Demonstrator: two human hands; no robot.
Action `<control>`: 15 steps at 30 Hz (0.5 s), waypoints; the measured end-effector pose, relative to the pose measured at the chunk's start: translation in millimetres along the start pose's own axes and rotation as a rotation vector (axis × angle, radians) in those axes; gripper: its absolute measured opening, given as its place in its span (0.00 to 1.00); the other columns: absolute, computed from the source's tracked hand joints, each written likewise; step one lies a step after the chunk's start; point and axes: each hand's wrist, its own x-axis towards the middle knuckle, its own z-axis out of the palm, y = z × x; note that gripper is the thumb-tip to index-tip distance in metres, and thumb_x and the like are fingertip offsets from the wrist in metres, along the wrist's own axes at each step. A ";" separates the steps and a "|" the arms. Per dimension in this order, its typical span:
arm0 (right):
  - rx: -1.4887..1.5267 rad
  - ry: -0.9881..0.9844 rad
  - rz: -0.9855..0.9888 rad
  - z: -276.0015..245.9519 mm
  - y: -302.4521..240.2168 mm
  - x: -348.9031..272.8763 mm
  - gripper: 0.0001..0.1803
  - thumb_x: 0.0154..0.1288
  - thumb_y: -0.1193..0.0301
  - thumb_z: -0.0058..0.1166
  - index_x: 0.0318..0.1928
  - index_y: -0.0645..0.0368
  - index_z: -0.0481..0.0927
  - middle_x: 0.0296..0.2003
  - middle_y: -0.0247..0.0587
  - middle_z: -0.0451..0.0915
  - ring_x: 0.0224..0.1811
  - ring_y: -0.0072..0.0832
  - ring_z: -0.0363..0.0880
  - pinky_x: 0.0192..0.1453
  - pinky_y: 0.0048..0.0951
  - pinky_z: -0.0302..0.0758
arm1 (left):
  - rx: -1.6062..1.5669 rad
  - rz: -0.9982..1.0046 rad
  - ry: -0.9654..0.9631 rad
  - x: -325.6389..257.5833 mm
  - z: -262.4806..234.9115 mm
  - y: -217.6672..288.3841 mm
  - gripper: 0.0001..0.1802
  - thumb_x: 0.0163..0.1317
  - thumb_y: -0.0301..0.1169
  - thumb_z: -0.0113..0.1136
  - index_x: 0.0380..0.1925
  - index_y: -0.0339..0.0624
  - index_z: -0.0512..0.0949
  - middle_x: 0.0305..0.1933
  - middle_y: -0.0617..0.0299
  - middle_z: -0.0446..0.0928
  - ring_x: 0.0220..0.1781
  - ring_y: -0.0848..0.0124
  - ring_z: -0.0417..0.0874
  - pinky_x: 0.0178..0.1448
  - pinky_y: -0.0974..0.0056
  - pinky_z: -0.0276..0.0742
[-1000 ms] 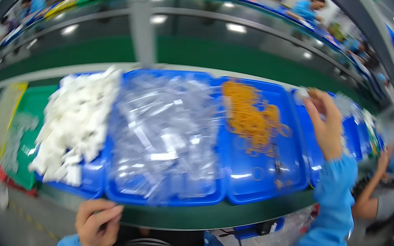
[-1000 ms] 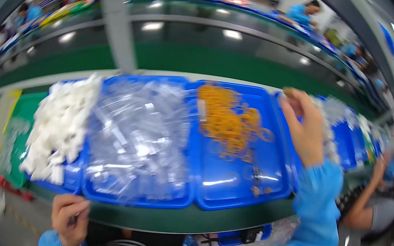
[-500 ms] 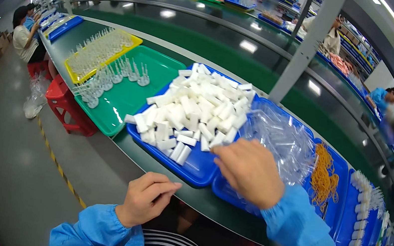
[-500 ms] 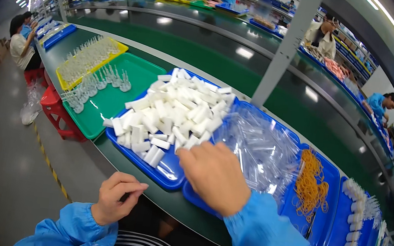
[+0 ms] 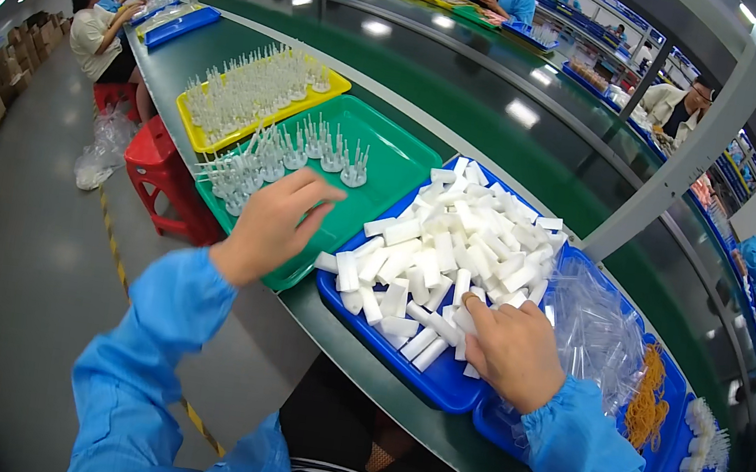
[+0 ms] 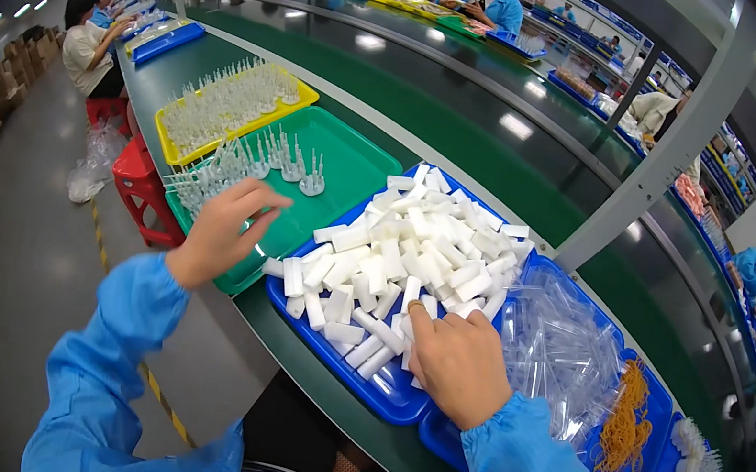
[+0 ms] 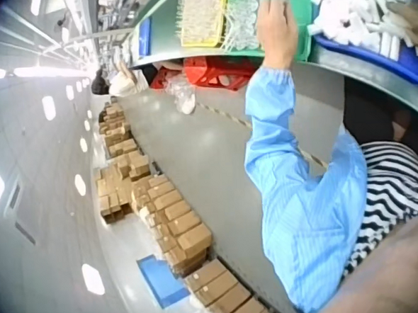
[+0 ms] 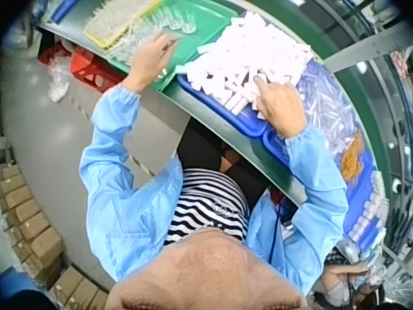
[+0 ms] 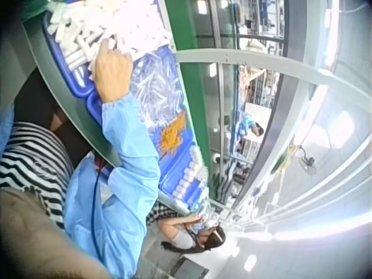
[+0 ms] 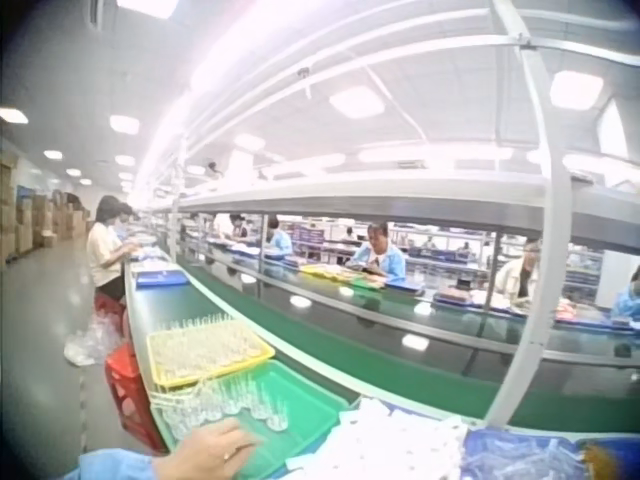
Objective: The person assembles small white cylindrical components by inserting them into clear plastic sleeves and securing them with rubber bands. The person handles the items one at a time, picking them from trays and placing the finished units into a designated tray.
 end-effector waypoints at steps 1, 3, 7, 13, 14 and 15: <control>0.016 -0.018 0.003 -4.2 -1.3 0.3 0.16 0.56 0.67 0.63 0.45 0.56 0.78 0.27 0.37 0.80 0.35 0.35 0.81 0.42 0.39 0.72 | 0.049 0.066 -0.064 15.2 5.5 -8.2 0.10 0.61 0.21 0.62 0.43 0.40 0.81 0.39 0.54 0.77 0.39 0.61 0.83 0.41 0.60 0.78; 0.043 -0.055 0.011 -11.0 -3.3 1.6 0.18 0.57 0.69 0.62 0.49 0.54 0.79 0.28 0.36 0.80 0.36 0.35 0.80 0.44 0.38 0.72 | 0.144 0.201 -0.187 43.4 21.9 -20.5 0.08 0.61 0.25 0.63 0.41 0.39 0.80 0.39 0.54 0.76 0.40 0.59 0.83 0.41 0.57 0.79; 0.008 -0.024 -0.041 -4.1 -2.9 3.1 0.17 0.55 0.70 0.63 0.46 0.54 0.79 0.30 0.39 0.79 0.37 0.37 0.79 0.42 0.39 0.74 | 0.558 0.286 -0.314 67.1 49.5 -39.8 0.08 0.55 0.24 0.63 0.36 0.40 0.77 0.39 0.55 0.75 0.41 0.59 0.82 0.41 0.56 0.80; 0.076 0.041 -0.001 2.6 -4.1 6.1 0.16 0.51 0.72 0.65 0.41 0.57 0.77 0.32 0.39 0.77 0.40 0.37 0.79 0.41 0.38 0.75 | 0.698 0.232 -0.339 77.4 66.4 -40.3 0.12 0.51 0.22 0.63 0.37 0.39 0.76 0.40 0.55 0.75 0.43 0.59 0.83 0.40 0.56 0.81; 0.093 0.049 0.001 2.6 -5.2 7.0 0.16 0.50 0.72 0.64 0.42 0.57 0.78 0.32 0.39 0.77 0.40 0.37 0.79 0.41 0.38 0.76 | 0.691 0.230 -0.339 76.7 63.4 -40.0 0.12 0.51 0.23 0.62 0.37 0.39 0.76 0.40 0.54 0.75 0.43 0.58 0.83 0.40 0.56 0.81; 0.084 0.051 -0.004 0.3 -6.3 8.1 0.16 0.50 0.72 0.65 0.41 0.57 0.78 0.33 0.39 0.77 0.40 0.37 0.79 0.41 0.38 0.76 | 0.684 0.226 -0.339 75.5 59.7 -39.6 0.12 0.52 0.23 0.62 0.38 0.38 0.76 0.40 0.54 0.75 0.42 0.57 0.82 0.40 0.55 0.81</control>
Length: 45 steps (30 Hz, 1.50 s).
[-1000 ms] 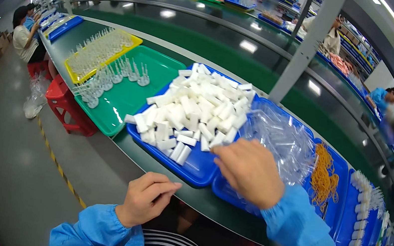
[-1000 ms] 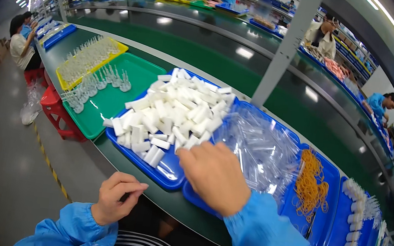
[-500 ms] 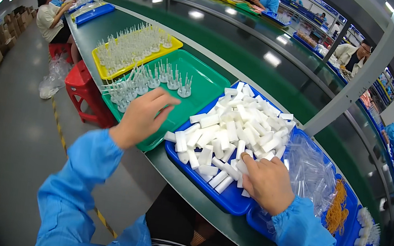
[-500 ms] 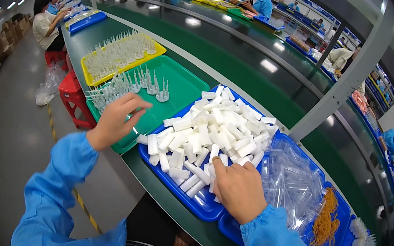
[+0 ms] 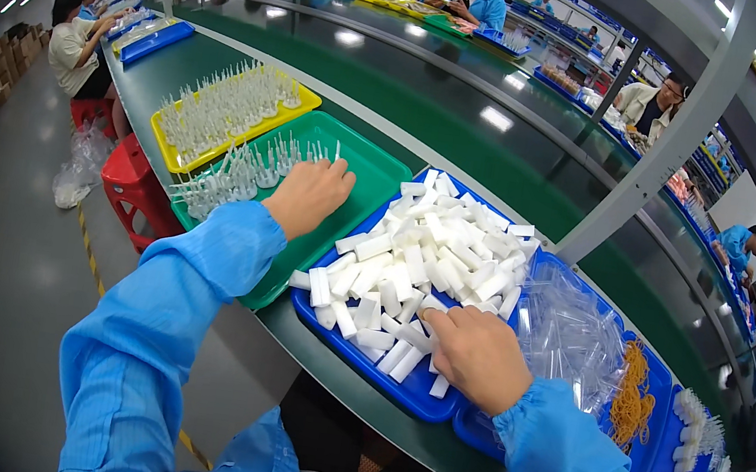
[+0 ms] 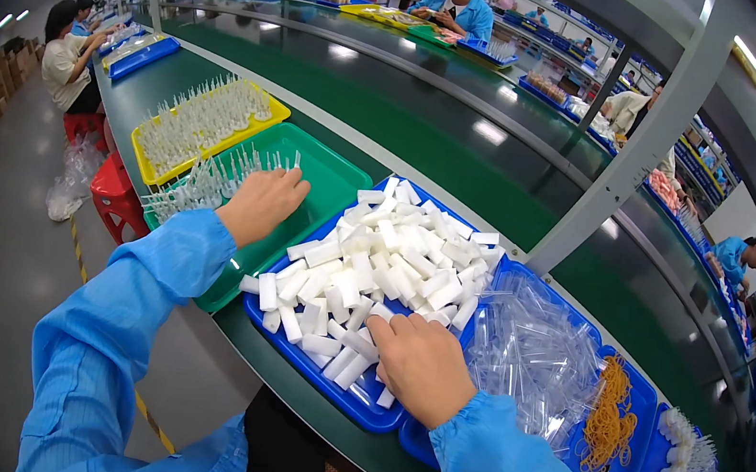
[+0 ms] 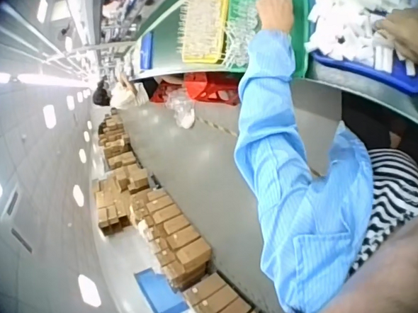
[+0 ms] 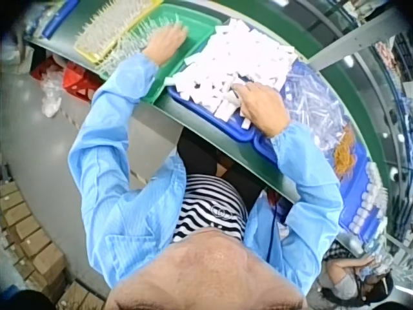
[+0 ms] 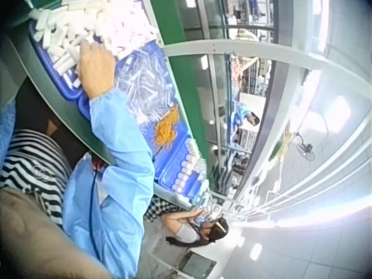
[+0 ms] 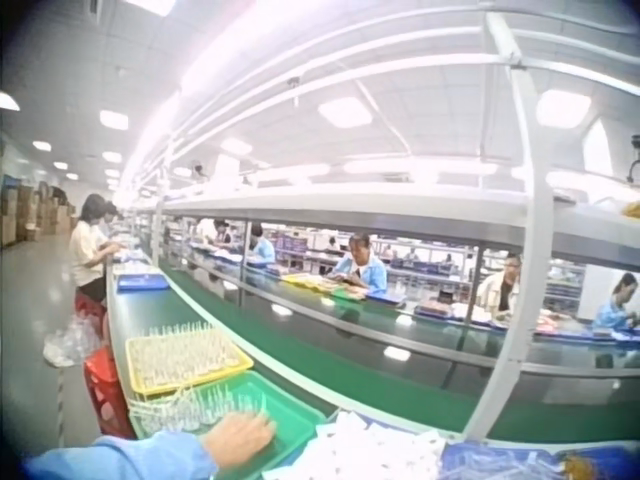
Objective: The person assembles small white cylindrical components by inserting them into clear plastic sleeves and securing them with rubber bands. The person handles the items one at a time, picking them from trays and placing the finished units into a designated tray.
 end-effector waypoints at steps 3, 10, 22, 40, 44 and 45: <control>-0.004 -0.003 -0.018 -4.9 -0.2 0.3 0.15 0.49 0.72 0.65 0.41 0.56 0.80 0.34 0.39 0.77 0.40 0.38 0.79 0.41 0.39 0.78 | -0.254 -0.059 0.124 -11.6 -25.1 5.1 0.14 0.56 0.21 0.62 0.44 0.35 0.76 0.40 0.53 0.75 0.42 0.58 0.82 0.42 0.58 0.82; 0.527 0.204 0.217 -18.6 -5.9 -6.0 0.08 0.61 0.78 0.59 0.42 0.60 0.82 0.32 0.38 0.81 0.32 0.29 0.82 0.38 0.27 0.79 | -1.658 -0.402 0.352 -59.5 -107.4 62.4 0.13 0.65 0.20 0.61 0.49 0.33 0.75 0.48 0.58 0.79 0.50 0.71 0.82 0.54 0.66 0.80; 1.278 0.409 0.756 -41.8 -44.6 -71.8 0.10 0.68 0.73 0.60 0.45 0.66 0.81 0.37 0.40 0.84 0.36 0.18 0.81 0.32 0.19 0.77 | -1.454 -0.038 0.234 -140.7 -138.3 207.1 0.18 0.51 0.14 0.69 0.42 0.43 0.82 0.45 0.58 0.76 0.43 0.64 0.79 0.46 0.64 0.77; 0.632 0.294 0.167 -20.7 -44.8 -53.1 0.13 0.64 0.78 0.58 0.50 0.60 0.82 0.37 0.46 0.81 0.39 0.40 0.83 0.42 0.37 0.79 | -1.277 -0.194 0.602 -172.9 -94.9 212.7 0.24 0.45 0.14 0.71 0.43 0.42 0.77 0.43 0.55 0.77 0.40 0.60 0.81 0.43 0.61 0.79; 0.120 0.039 -0.137 -12.5 -22.2 -25.5 0.13 0.59 0.76 0.57 0.45 0.55 0.81 0.40 0.35 0.80 0.45 0.35 0.79 0.45 0.33 0.76 | -1.239 -0.270 0.629 -172.5 -89.8 209.4 0.23 0.45 0.13 0.71 0.42 0.41 0.77 0.42 0.55 0.77 0.38 0.60 0.80 0.42 0.61 0.77; 0.028 -0.042 -0.229 -7.1 -22.5 -19.0 0.13 0.59 0.74 0.56 0.46 0.55 0.80 0.41 0.34 0.79 0.45 0.33 0.78 0.45 0.32 0.75 | -1.224 -0.277 0.629 -172.3 -90.6 207.6 0.23 0.45 0.13 0.71 0.42 0.41 0.77 0.42 0.55 0.77 0.38 0.60 0.80 0.42 0.61 0.77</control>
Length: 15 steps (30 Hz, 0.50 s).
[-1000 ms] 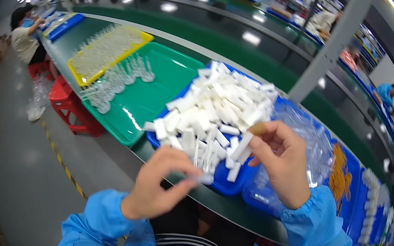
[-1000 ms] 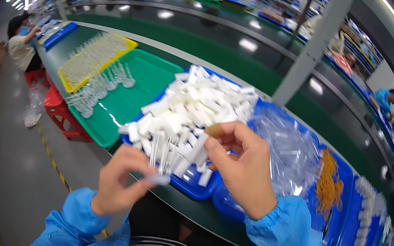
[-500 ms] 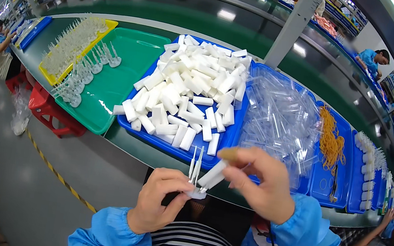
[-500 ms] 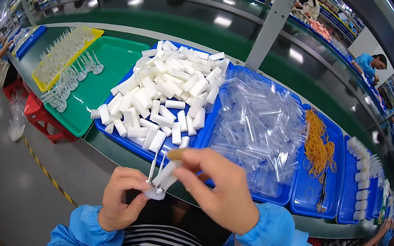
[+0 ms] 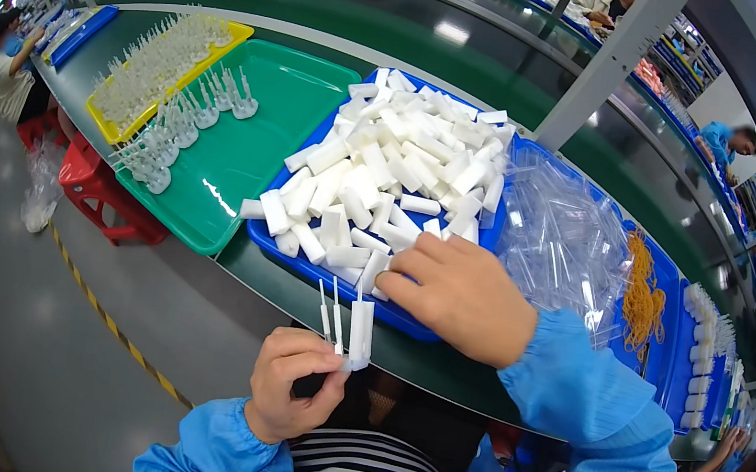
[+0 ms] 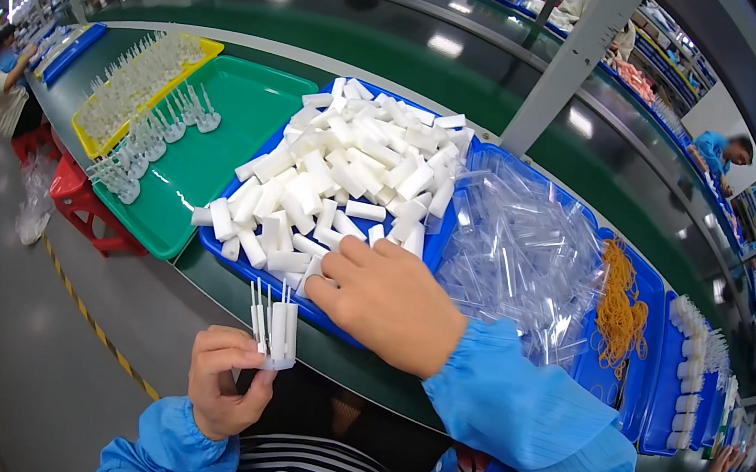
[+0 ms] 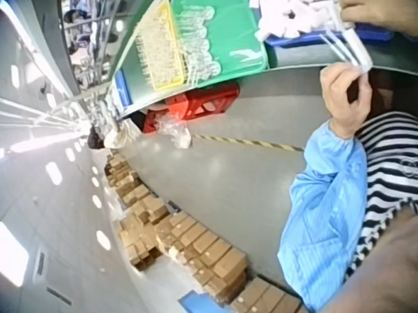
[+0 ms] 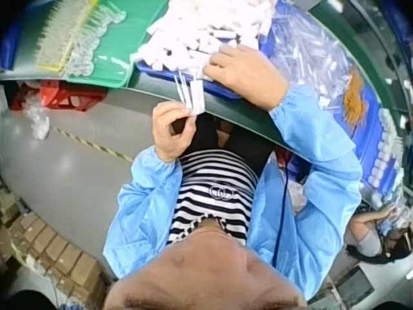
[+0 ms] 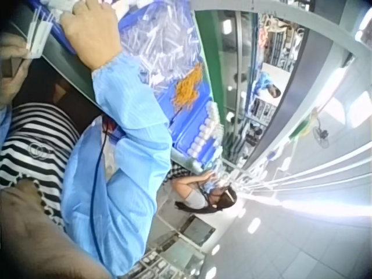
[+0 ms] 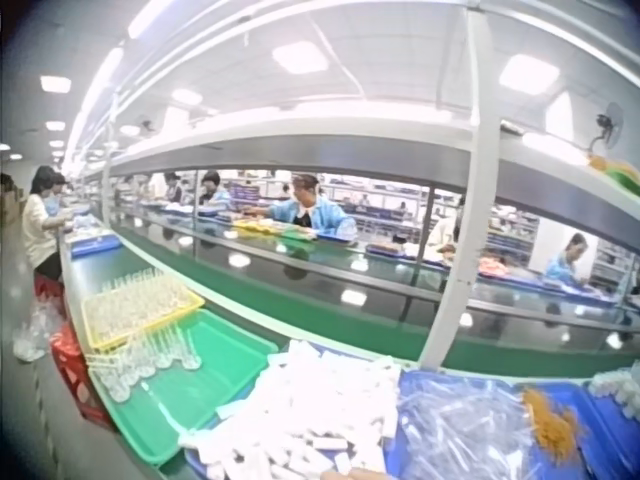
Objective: The person assembles small white cylindrical components by inserting them into clear plastic sleeves and securing them with rubber bands. The person handles the items one at a time, picking them from trays and placing the finished units into a designated tray.
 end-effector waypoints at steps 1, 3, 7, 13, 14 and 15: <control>-0.109 -0.035 -0.043 8.1 1.4 4.5 0.11 0.59 0.71 0.53 0.44 0.53 0.78 0.40 0.33 0.77 0.45 0.30 0.76 0.45 0.31 0.72 | 0.015 0.000 0.003 1.7 -1.4 0.3 0.23 0.45 0.13 0.71 0.42 0.41 0.77 0.41 0.55 0.77 0.38 0.61 0.81 0.42 0.62 0.77; -0.132 -0.081 -0.066 15.9 5.2 10.6 0.10 0.59 0.72 0.53 0.42 0.53 0.77 0.39 0.33 0.76 0.45 0.29 0.75 0.45 0.31 0.72 | 0.033 -0.013 0.004 2.7 -4.4 -1.3 0.23 0.45 0.13 0.71 0.42 0.41 0.77 0.41 0.55 0.77 0.38 0.61 0.81 0.41 0.62 0.77; -0.113 -0.007 -0.103 28.9 16.2 14.5 0.10 0.56 0.72 0.56 0.39 0.55 0.76 0.34 0.35 0.75 0.41 0.32 0.76 0.42 0.34 0.73 | 0.040 -0.041 -0.022 5.3 -6.9 -1.5 0.23 0.46 0.13 0.72 0.42 0.42 0.79 0.41 0.57 0.79 0.39 0.62 0.81 0.41 0.63 0.78; 0.651 0.278 0.496 -2.2 -5.6 18.5 0.16 0.57 0.77 0.64 0.47 0.61 0.77 0.30 0.35 0.76 0.31 0.23 0.76 0.35 0.26 0.74 | 0.124 0.061 -0.121 8.8 -7.2 -3.3 0.24 0.45 0.14 0.69 0.45 0.43 0.83 0.43 0.59 0.81 0.40 0.62 0.81 0.42 0.62 0.79; 0.769 0.281 0.547 -8.1 -14.5 16.1 0.18 0.58 0.76 0.64 0.49 0.60 0.77 0.30 0.36 0.75 0.29 0.23 0.76 0.34 0.25 0.74 | 0.155 0.082 -0.155 11.4 -6.2 -1.7 0.25 0.44 0.15 0.68 0.46 0.43 0.84 0.44 0.59 0.81 0.40 0.62 0.82 0.42 0.62 0.79; 0.881 0.283 0.600 -13.5 -25.3 11.2 0.19 0.59 0.75 0.64 0.51 0.60 0.77 0.30 0.36 0.75 0.27 0.23 0.76 0.33 0.24 0.75 | 0.175 0.070 -0.167 16.7 -2.3 3.3 0.21 0.42 0.14 0.69 0.39 0.41 0.84 0.41 0.59 0.81 0.39 0.60 0.81 0.42 0.61 0.78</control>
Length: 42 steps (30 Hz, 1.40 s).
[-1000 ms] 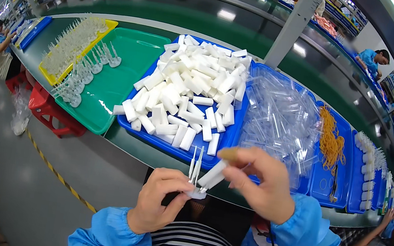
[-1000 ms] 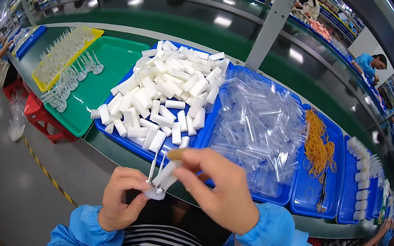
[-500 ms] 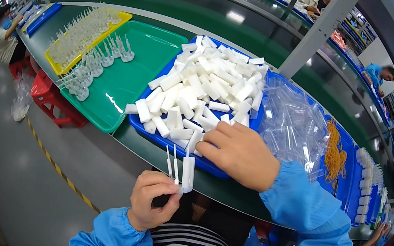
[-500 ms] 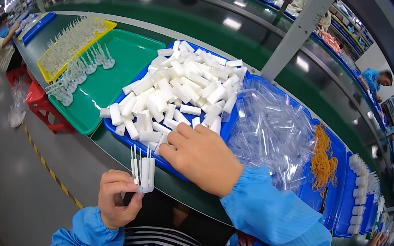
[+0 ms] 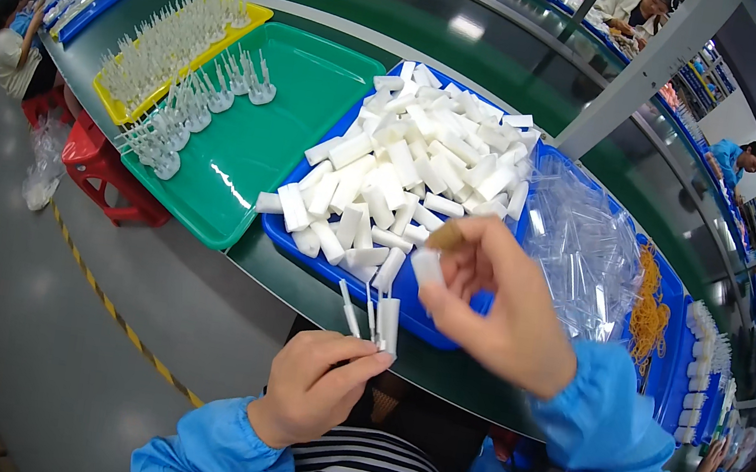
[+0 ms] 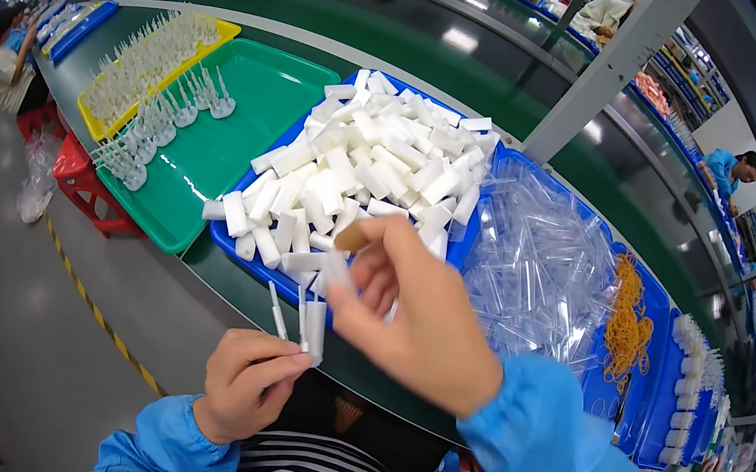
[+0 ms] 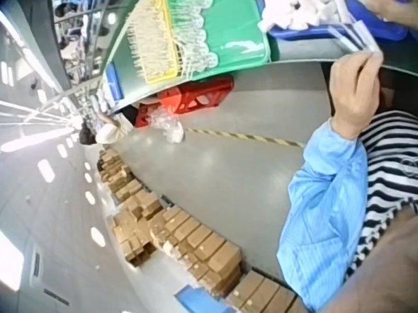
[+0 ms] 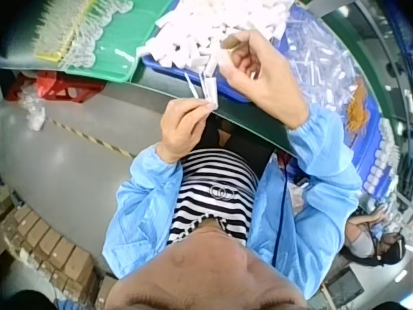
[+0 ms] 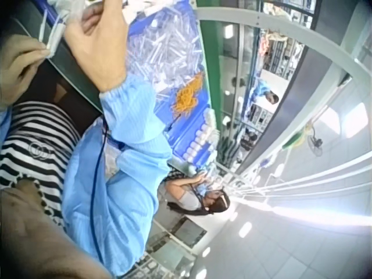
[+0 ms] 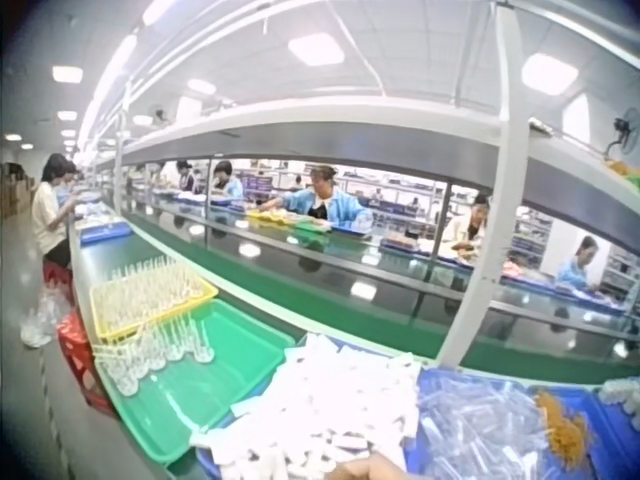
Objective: The person assembles small white cylindrical components by inserting them into clear plastic sleeves and securing them with rubber bands. The person handles the items one at a time, picking them from trays and placing the finished units into a designated tray.
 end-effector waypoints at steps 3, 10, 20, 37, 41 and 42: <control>-0.023 -0.091 0.020 2.3 -19.1 -30.2 0.20 0.63 0.74 0.63 0.56 0.55 0.77 0.33 0.37 0.74 0.25 0.22 0.75 0.32 0.24 0.75 | 0.028 0.049 -0.071 11.5 6.3 9.0 0.20 0.41 0.16 0.69 0.39 0.40 0.83 0.40 0.57 0.81 0.39 0.58 0.81 0.40 0.60 0.78; 0.037 -0.111 0.082 -8.2 -19.3 -45.2 0.16 0.63 0.73 0.64 0.51 0.56 0.80 0.36 0.42 0.78 0.31 0.32 0.81 0.34 0.30 0.79 | 0.075 0.150 -0.126 20.3 16.7 16.3 0.18 0.40 0.18 0.68 0.36 0.37 0.81 0.39 0.55 0.79 0.37 0.57 0.81 0.39 0.58 0.78; -0.257 0.050 -0.111 -12.4 1.6 -49.9 0.13 0.62 0.73 0.64 0.48 0.59 0.83 0.33 0.42 0.79 0.27 0.29 0.79 0.32 0.26 0.76 | 0.084 0.206 -0.211 32.6 26.1 32.9 0.18 0.42 0.18 0.66 0.38 0.38 0.83 0.41 0.55 0.79 0.39 0.58 0.81 0.41 0.59 0.78; 0.040 0.072 0.073 -37.4 1.9 -52.9 0.13 0.62 0.75 0.61 0.47 0.61 0.79 0.30 0.39 0.80 0.26 0.25 0.80 0.31 0.28 0.77 | 0.075 0.253 -0.270 28.7 25.5 33.2 0.19 0.44 0.23 0.66 0.41 0.42 0.85 0.43 0.60 0.83 0.38 0.64 0.81 0.37 0.64 0.75; 0.218 0.375 0.167 -38.3 19.7 -47.4 0.09 0.64 0.75 0.62 0.42 0.65 0.80 0.29 0.32 0.81 0.30 0.14 0.78 0.33 0.22 0.76 | 0.045 0.284 -0.272 26.2 19.8 36.8 0.19 0.45 0.23 0.66 0.42 0.44 0.87 0.44 0.63 0.84 0.38 0.67 0.80 0.37 0.66 0.74; 0.132 0.324 0.150 -37.7 20.5 -50.4 0.08 0.64 0.75 0.62 0.42 0.65 0.80 0.29 0.32 0.81 0.30 0.15 0.79 0.33 0.22 0.76 | 0.046 0.293 -0.269 25.9 20.0 37.4 0.19 0.46 0.23 0.65 0.42 0.44 0.87 0.44 0.64 0.84 0.38 0.68 0.80 0.37 0.66 0.74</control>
